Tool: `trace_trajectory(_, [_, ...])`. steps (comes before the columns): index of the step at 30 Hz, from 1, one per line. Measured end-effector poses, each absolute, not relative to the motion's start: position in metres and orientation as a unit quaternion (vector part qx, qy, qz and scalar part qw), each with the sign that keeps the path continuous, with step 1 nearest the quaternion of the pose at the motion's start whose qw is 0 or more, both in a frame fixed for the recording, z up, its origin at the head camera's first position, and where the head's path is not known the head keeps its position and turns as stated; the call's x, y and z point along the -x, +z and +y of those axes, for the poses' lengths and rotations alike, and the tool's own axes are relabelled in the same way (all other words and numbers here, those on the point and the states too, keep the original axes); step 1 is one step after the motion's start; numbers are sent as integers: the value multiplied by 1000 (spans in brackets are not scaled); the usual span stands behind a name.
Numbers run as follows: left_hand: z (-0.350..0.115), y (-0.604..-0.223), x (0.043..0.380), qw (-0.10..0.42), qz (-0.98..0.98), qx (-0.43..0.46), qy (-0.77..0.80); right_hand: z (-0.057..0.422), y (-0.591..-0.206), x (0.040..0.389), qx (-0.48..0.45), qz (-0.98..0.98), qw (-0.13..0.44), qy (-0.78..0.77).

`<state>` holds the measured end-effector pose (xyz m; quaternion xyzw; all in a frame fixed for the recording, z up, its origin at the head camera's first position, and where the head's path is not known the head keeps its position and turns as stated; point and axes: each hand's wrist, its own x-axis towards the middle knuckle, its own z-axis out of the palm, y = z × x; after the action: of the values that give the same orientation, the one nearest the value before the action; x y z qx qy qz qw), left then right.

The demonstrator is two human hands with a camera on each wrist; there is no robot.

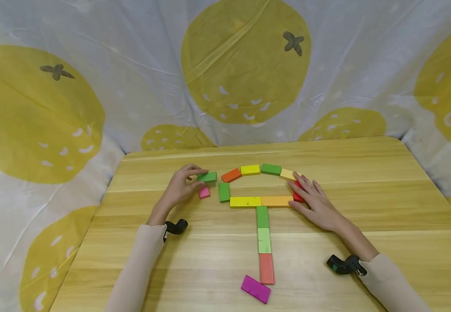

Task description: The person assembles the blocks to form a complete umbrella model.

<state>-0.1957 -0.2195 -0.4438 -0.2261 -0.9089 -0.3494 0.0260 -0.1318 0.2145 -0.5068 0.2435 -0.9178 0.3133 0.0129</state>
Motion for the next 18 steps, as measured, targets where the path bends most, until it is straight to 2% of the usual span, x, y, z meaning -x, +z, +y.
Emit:
trace_trajectory(3, [-217, -433, 184, 19, -899, 251, -358, 215, -507, 132, -243, -918, 13, 313])
trace_trajectory(11, [-206, -420, 140, -45, -865, 329, -376, 214, -508, 132, -243, -918, 19, 312])
trace_trajectory(18, [-198, -436, 105, -173, -835, 363, -375, 213, -506, 132, -238, -920, 19, 311])
